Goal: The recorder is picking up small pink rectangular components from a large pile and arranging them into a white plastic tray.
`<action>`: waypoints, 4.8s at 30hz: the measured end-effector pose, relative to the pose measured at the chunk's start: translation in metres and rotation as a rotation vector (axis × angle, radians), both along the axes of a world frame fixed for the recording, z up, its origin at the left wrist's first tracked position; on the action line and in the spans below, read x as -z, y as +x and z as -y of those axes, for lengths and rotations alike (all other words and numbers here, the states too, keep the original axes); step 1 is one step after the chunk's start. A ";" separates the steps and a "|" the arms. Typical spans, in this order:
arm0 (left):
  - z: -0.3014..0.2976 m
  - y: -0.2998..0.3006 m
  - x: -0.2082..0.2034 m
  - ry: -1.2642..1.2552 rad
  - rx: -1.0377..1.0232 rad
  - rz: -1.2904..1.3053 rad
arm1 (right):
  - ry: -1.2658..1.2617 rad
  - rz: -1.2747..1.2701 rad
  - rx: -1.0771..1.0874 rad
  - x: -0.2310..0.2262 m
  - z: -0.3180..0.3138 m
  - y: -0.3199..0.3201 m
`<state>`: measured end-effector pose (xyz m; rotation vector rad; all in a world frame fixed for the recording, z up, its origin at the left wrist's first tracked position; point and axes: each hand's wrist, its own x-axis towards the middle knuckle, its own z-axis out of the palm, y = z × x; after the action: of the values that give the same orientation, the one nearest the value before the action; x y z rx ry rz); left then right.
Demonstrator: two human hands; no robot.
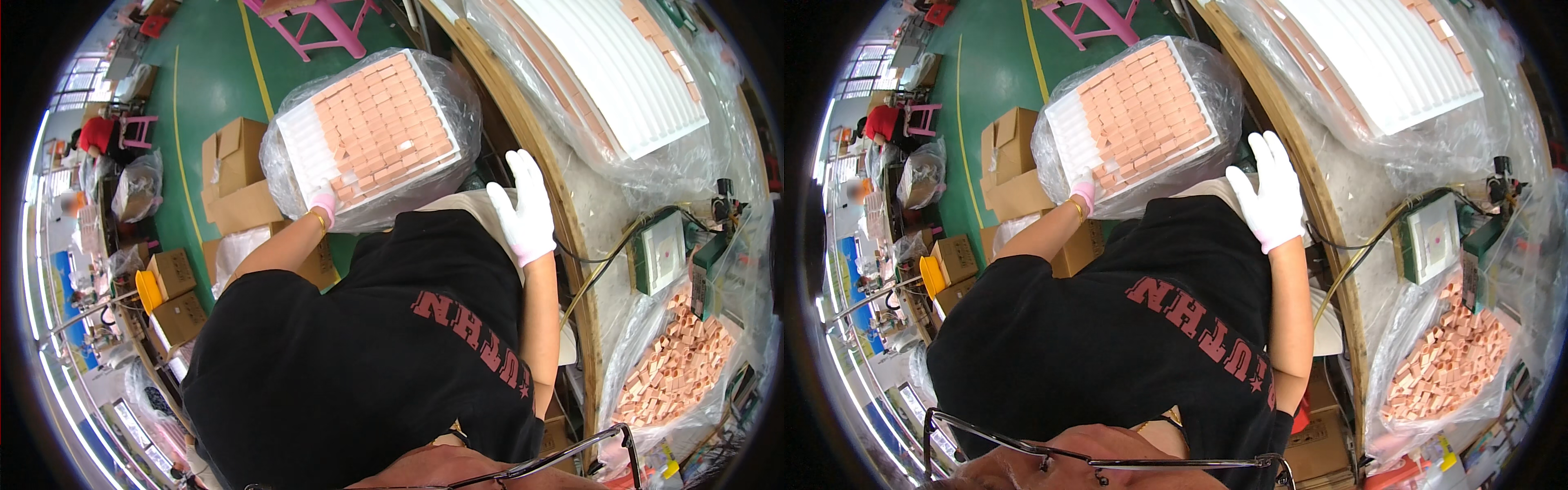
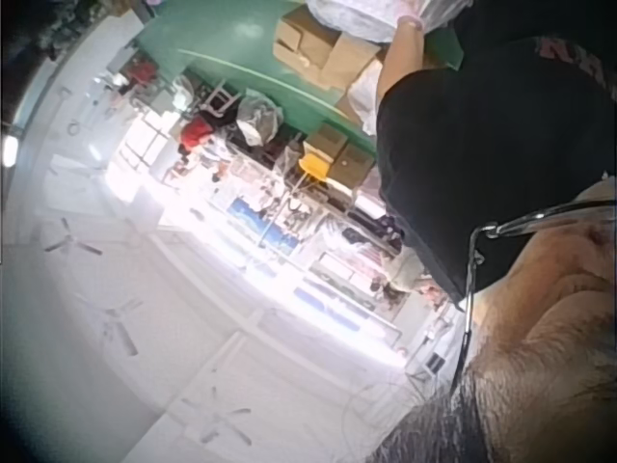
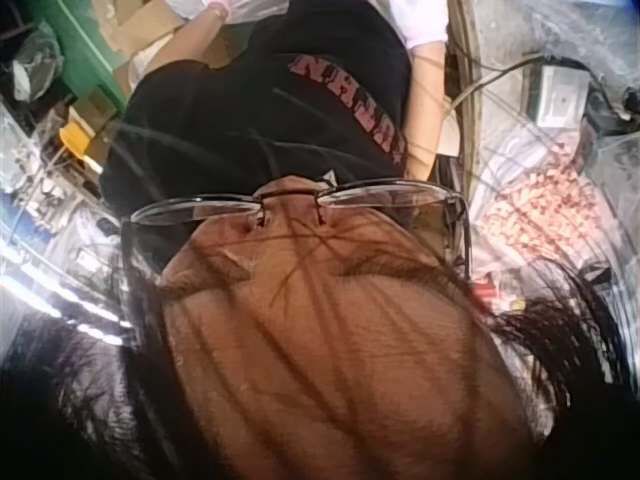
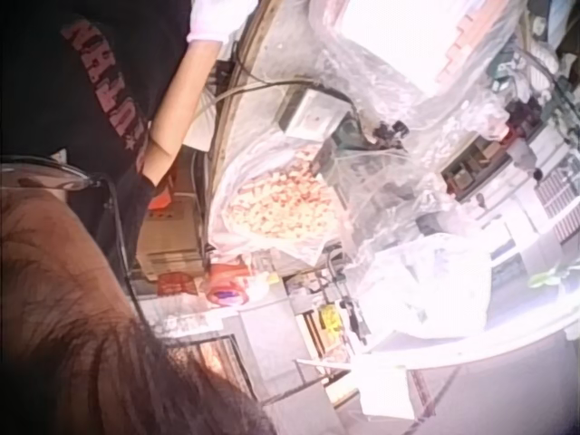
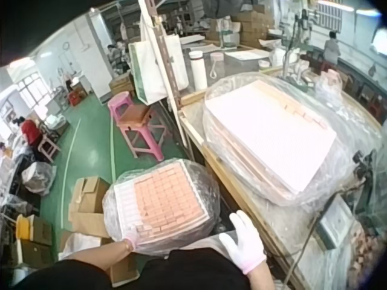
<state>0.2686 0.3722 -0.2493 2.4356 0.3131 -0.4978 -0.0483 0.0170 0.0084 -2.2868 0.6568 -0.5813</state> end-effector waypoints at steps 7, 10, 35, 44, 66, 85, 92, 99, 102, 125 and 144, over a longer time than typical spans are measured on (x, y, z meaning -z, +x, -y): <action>0.049 -0.019 -0.060 -0.392 -0.128 -0.139 | 0.014 -0.004 0.011 0.003 -0.001 -0.004; 0.072 -0.020 -0.105 -0.141 0.157 0.154 | 0.019 -0.014 0.021 0.004 -0.002 -0.006; 0.092 0.038 -0.087 0.189 0.428 -0.043 | 0.099 -0.048 0.046 0.011 -0.005 -0.017; 0.033 0.131 0.042 -0.640 0.051 -0.048 | 0.015 -0.011 0.057 -0.005 0.006 -0.021; 0.695 -0.182 -0.384 -0.369 2.043 0.975 | 0.241 0.260 0.670 -0.066 -0.006 -0.186; 0.759 -0.203 -0.382 -0.185 2.319 0.735 | -0.192 -0.230 1.313 -0.018 0.115 -0.356; 0.710 -0.186 -0.386 -0.746 2.343 0.320 | -0.072 -0.467 1.402 -0.003 0.152 -0.343; 0.679 -0.177 -0.383 -1.208 2.109 -0.215 | 0.167 0.290 1.409 0.011 0.097 -0.357; 0.587 -0.176 -0.397 -1.352 1.903 -0.344 | 0.577 0.511 1.169 -0.043 0.066 -0.313; 0.437 -0.350 -0.304 -0.873 1.979 -0.515 | 0.294 0.220 0.865 -0.070 0.025 -0.219; 0.455 -0.343 -0.296 -0.935 1.416 -1.527 | 0.481 0.516 0.628 -0.033 0.064 -0.218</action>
<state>-0.0749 -0.0831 0.0468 0.5859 -0.9345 -2.2904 -0.2659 -0.0470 0.0416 -1.3825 1.1067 -1.1157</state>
